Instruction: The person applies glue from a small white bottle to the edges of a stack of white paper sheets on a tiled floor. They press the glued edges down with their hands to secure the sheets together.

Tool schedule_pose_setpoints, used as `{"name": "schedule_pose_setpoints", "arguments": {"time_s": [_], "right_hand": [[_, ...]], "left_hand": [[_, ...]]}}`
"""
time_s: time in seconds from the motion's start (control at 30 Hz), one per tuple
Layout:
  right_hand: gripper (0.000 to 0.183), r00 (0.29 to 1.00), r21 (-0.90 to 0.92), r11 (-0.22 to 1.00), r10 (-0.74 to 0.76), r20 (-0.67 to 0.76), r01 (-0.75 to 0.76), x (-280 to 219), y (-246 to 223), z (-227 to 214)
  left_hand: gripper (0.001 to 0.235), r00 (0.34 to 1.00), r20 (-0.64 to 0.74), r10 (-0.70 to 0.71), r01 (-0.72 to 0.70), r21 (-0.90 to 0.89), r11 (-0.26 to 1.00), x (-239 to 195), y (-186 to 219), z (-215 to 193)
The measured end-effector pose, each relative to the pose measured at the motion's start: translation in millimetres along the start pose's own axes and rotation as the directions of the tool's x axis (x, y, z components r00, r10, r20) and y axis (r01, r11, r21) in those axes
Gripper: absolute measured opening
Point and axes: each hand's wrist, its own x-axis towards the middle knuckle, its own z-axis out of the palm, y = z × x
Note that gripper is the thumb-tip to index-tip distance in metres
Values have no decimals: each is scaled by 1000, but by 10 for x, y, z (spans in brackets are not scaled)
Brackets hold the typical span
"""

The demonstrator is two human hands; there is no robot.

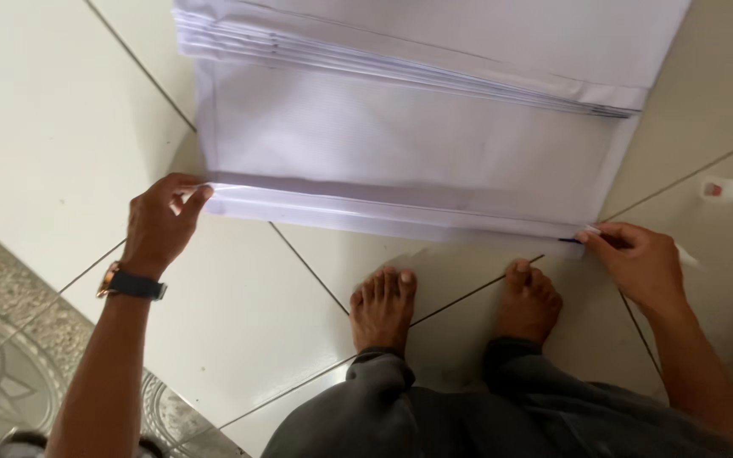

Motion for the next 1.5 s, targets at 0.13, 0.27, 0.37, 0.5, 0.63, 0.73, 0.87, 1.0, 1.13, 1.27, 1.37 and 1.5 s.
{"name": "schedule_pose_setpoints", "arguments": {"time_s": [0.13, 0.27, 0.37, 0.5, 0.63, 0.73, 0.87, 1.0, 1.13, 1.27, 1.37, 1.5], "right_hand": [[39, 998, -16, 999, -53, -46, 52, 142, 281, 50], [29, 1000, 105, 994, 11, 8, -12, 29, 109, -8], [28, 999, 121, 992, 37, 10, -38, 48, 129, 26], [28, 999, 77, 996, -36, -28, 38, 130, 316, 122], [31, 999, 149, 988, 37, -16, -34, 37, 218, 91], [28, 999, 108, 994, 20, -25, -18, 77, 294, 134], [36, 998, 81, 996, -30, -52, 35, 147, 407, 170], [33, 999, 120, 992, 44, -14, -42, 28, 197, 116], [33, 997, 72, 995, 72, -19, -71, 54, 220, 150], [32, 998, 5, 999, 46, -34, -46, 126, 304, 160], [33, 997, -33, 997, 67, -29, -68, 79, 203, 144], [30, 989, 60, 987, 151, -7, -150, -17, 84, 73]], "left_hand": [[30, 998, -22, 64, -64, 0, 998, 40, -166, 85], [30, 1000, -2, 5, -5, 1, 1000, 18, -137, 75], [32, 999, 5, -32, 32, 8, 999, 19, -176, 66], [24, 997, -41, 68, -69, -33, 997, 64, -402, 154], [31, 1000, -8, 4, -4, 8, 1000, 52, -298, 98], [29, 1000, 0, -3, 3, -14, 1000, 44, -278, 85], [27, 999, -21, 40, -40, -22, 999, 66, -362, 137], [27, 997, -38, 68, -69, -14, 998, 42, -374, 133], [23, 995, -53, 87, -89, -45, 995, 29, -361, 135], [25, 999, -28, 38, -39, -34, 999, 59, -369, 138], [21, 992, -63, 108, -112, -58, 992, 28, -404, 142], [18, 991, -79, 106, -113, -81, 990, 19, -408, 202]]}}
